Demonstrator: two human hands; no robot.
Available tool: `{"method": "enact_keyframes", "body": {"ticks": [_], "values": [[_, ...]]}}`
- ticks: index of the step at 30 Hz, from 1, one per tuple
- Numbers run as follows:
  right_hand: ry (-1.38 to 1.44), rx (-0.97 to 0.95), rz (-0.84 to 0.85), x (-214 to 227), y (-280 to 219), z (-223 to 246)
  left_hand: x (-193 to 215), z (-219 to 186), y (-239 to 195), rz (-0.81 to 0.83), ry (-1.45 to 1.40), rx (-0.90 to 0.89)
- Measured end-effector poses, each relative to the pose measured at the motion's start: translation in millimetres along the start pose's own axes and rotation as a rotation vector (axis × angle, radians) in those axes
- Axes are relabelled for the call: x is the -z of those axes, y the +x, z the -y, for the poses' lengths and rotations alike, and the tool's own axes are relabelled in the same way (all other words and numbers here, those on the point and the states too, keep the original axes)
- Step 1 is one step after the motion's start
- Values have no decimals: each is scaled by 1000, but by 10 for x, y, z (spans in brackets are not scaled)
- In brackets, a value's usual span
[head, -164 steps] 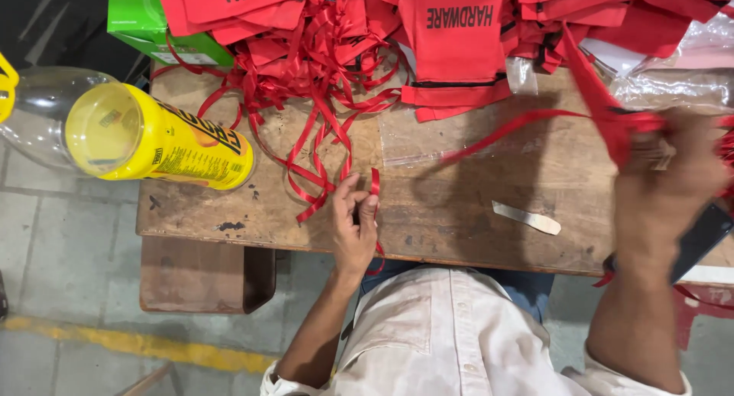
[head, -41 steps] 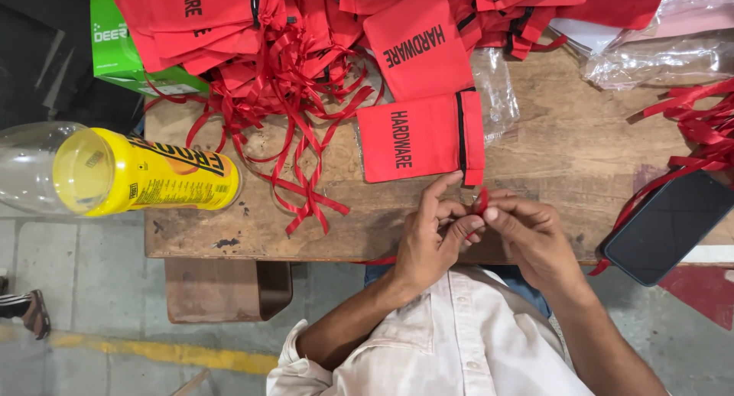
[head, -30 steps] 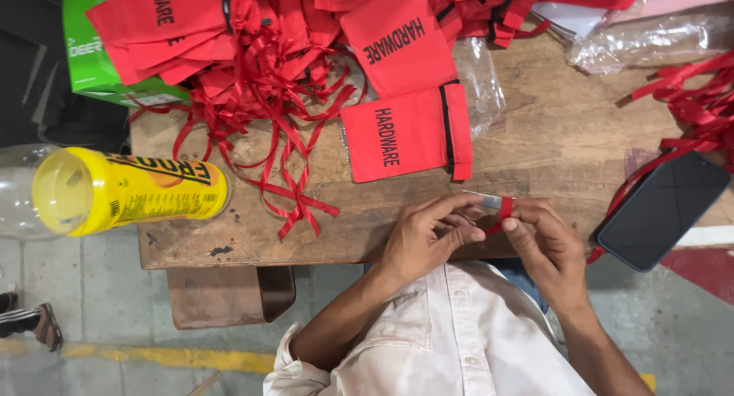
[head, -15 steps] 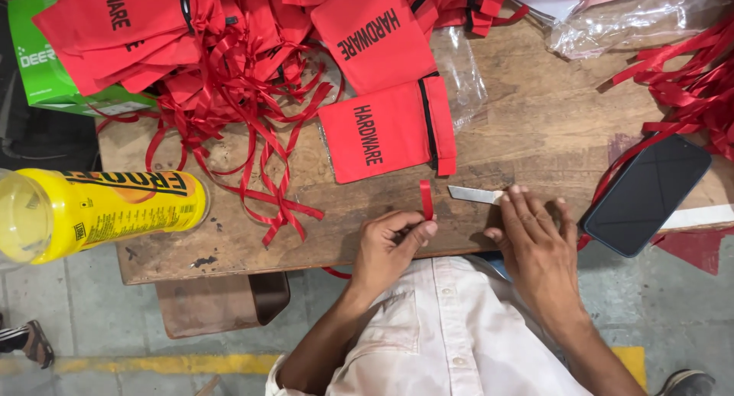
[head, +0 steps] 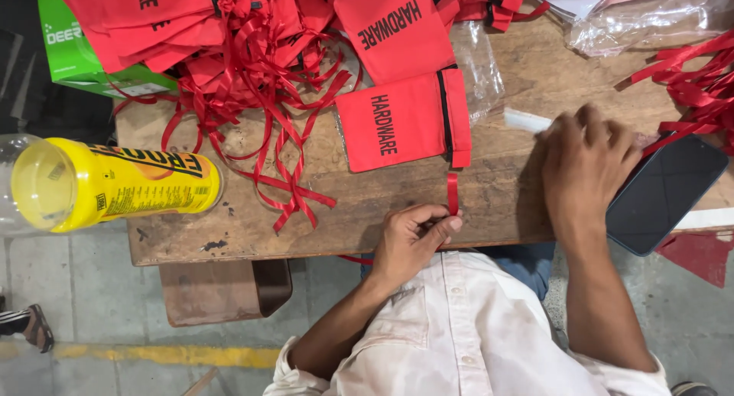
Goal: Tying red ribbons onto red fabric pouches labeled 'HARDWARE'.
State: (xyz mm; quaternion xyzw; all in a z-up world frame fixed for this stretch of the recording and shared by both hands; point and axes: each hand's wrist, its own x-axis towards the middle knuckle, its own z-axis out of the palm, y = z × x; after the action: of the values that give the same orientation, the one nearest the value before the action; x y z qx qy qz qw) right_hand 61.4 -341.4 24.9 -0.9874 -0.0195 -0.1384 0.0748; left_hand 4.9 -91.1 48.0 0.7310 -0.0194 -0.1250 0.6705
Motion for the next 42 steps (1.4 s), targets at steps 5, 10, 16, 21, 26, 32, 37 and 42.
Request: {"method": "enact_keyframes", "body": {"ticks": [5, 10, 16, 21, 26, 32, 37, 42], "values": [[231, -53, -123, 136, 120, 189, -103, -13, 69, -66, -16, -6], [1511, -399, 548, 104, -255, 474, -151, 24, 135, -22, -22, -82], [1811, -448, 339, 109, -252, 428, -195, -117, 260, -95, 313, -171], [1807, -477, 155, 32, -240, 212, -121, 21, 528, -254, 678, -569], [1654, -463, 255, -10, -170, 230, -92, 205, 689, -161, 899, -633], [1687, -459, 535, -45, -21, 251, 9, 101, 277, -128, 824, -814], [1679, -421, 664, -362, -8, 455, -1, 328, -103, -257, 541, -516], [1769, -486, 708, -328, 8, 655, 155, 282, -216, -253, 126, -240]]}}
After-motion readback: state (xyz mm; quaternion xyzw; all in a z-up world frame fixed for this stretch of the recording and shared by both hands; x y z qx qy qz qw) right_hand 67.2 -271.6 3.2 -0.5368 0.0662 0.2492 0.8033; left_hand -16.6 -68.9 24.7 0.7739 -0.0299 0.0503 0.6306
